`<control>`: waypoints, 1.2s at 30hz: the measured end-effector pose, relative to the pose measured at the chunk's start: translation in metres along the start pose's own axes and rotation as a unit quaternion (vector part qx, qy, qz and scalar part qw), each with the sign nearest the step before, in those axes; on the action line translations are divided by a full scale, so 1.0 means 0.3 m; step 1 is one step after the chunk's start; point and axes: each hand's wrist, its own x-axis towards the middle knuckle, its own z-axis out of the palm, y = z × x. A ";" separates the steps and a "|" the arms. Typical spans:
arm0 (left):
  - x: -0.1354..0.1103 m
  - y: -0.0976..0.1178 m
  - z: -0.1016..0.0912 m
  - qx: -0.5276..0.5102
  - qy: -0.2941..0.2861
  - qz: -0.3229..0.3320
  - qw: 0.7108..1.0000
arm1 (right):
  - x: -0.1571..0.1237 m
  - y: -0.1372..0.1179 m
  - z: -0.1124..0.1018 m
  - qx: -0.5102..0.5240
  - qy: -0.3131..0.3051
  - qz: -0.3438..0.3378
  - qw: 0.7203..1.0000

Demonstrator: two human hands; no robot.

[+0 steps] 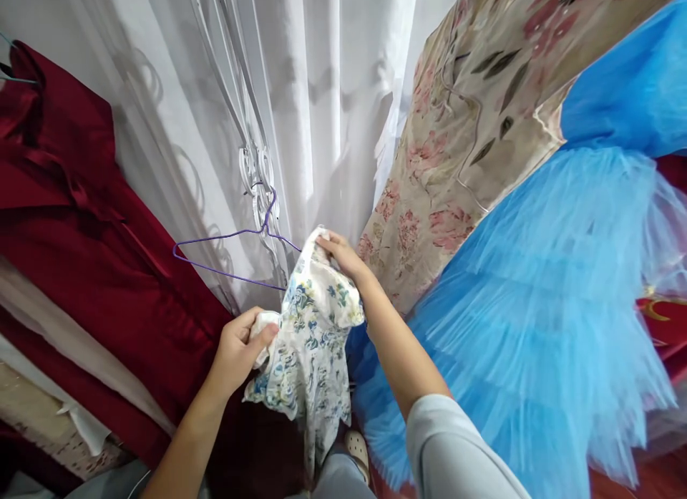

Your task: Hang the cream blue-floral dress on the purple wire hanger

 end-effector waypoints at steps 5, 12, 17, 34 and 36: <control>0.024 -0.006 -0.141 -0.015 0.044 -0.014 0.999 | 0.044 0.020 0.067 0.013 -0.089 0.072 0.993; 0.018 -0.134 -0.509 0.297 -0.080 -0.003 0.952 | 0.024 -0.066 0.018 0.089 -0.163 0.115 0.976; 0.142 -0.166 -0.725 0.512 0.002 0.094 0.854 | 0.037 -0.109 0.022 0.089 -0.185 0.150 0.967; 0.406 0.055 -0.424 0.377 0.198 0.163 0.890 | -0.146 -0.031 -0.084 -0.111 -0.079 0.039 0.990; 0.412 0.070 -0.407 0.412 0.213 0.155 0.872 | -0.172 -0.013 -0.097 -0.146 -0.045 0.022 0.988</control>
